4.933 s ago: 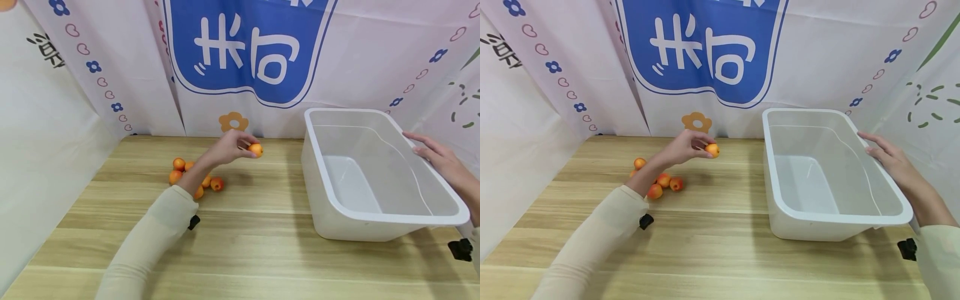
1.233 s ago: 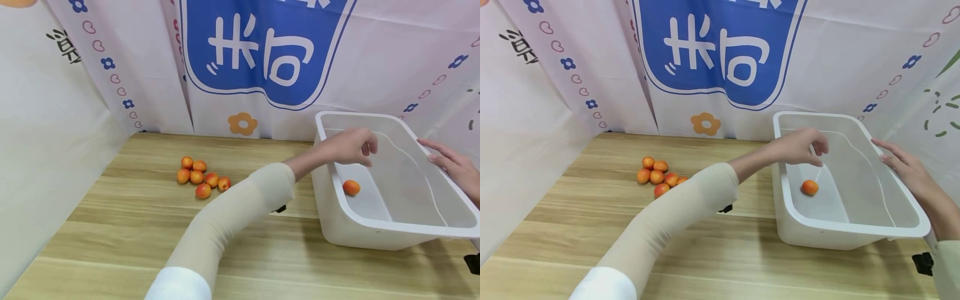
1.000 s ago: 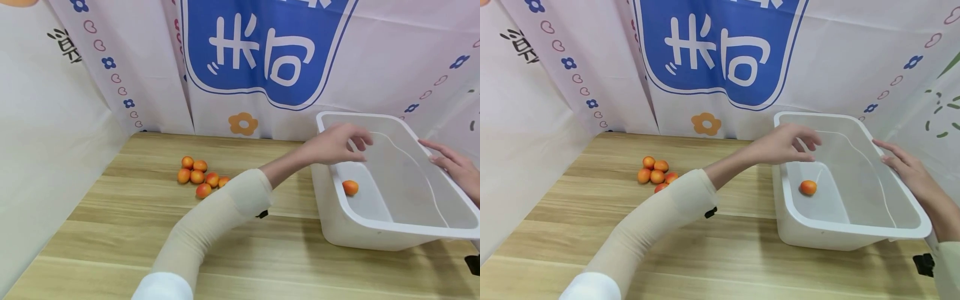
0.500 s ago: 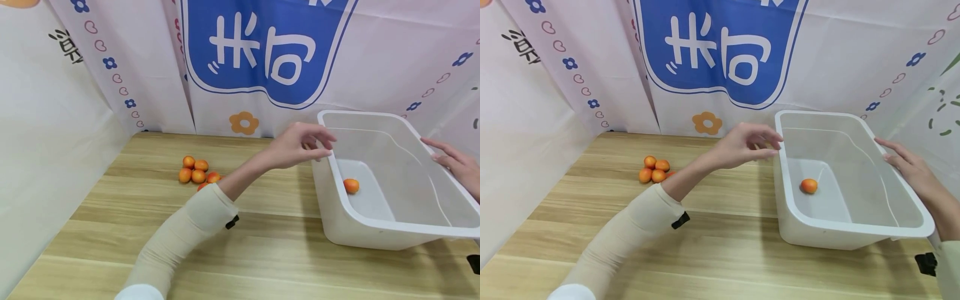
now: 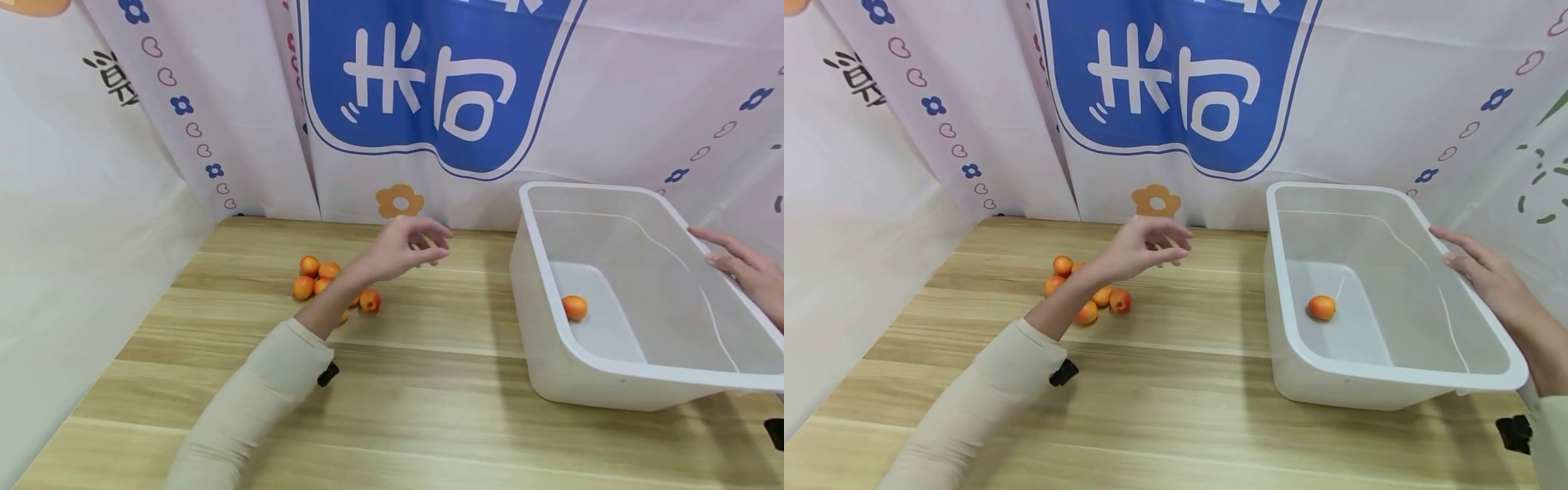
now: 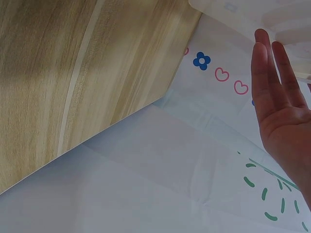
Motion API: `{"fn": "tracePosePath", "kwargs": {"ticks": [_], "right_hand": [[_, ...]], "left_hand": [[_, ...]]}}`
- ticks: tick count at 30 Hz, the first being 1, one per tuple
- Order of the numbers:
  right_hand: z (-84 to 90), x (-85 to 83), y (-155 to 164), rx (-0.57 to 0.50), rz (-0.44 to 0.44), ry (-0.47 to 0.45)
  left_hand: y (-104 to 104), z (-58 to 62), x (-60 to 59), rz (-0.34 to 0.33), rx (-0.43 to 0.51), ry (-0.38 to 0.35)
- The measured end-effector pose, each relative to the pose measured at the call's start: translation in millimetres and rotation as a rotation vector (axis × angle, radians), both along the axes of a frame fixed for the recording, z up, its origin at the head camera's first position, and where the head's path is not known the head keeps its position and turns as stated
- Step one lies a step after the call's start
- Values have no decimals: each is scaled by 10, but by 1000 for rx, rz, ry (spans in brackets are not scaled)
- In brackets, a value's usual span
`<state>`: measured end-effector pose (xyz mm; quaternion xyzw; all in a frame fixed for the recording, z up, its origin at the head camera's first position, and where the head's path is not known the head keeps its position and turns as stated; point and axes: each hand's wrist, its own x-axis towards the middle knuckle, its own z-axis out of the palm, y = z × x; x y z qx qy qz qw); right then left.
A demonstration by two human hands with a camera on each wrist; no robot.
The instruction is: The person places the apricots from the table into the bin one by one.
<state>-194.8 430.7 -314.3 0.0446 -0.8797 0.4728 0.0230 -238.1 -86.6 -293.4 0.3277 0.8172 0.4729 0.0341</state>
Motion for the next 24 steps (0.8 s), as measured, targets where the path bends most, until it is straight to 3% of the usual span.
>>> {"fn": "tracePosePath", "kwargs": {"ticks": [10, 19, 24], "right_hand": [[-2, -2, 3, -11, -18, -21], [-3, 7, 27, -76, 10, -13], [-4, 6, 2, -29, -1, -2]], "left_hand": [[-527, -177, -160, 136, -27, -46], [-1008, -352, -292, 287, -186, 59], [-1275, -465, -314, 377, -248, 31]]}}
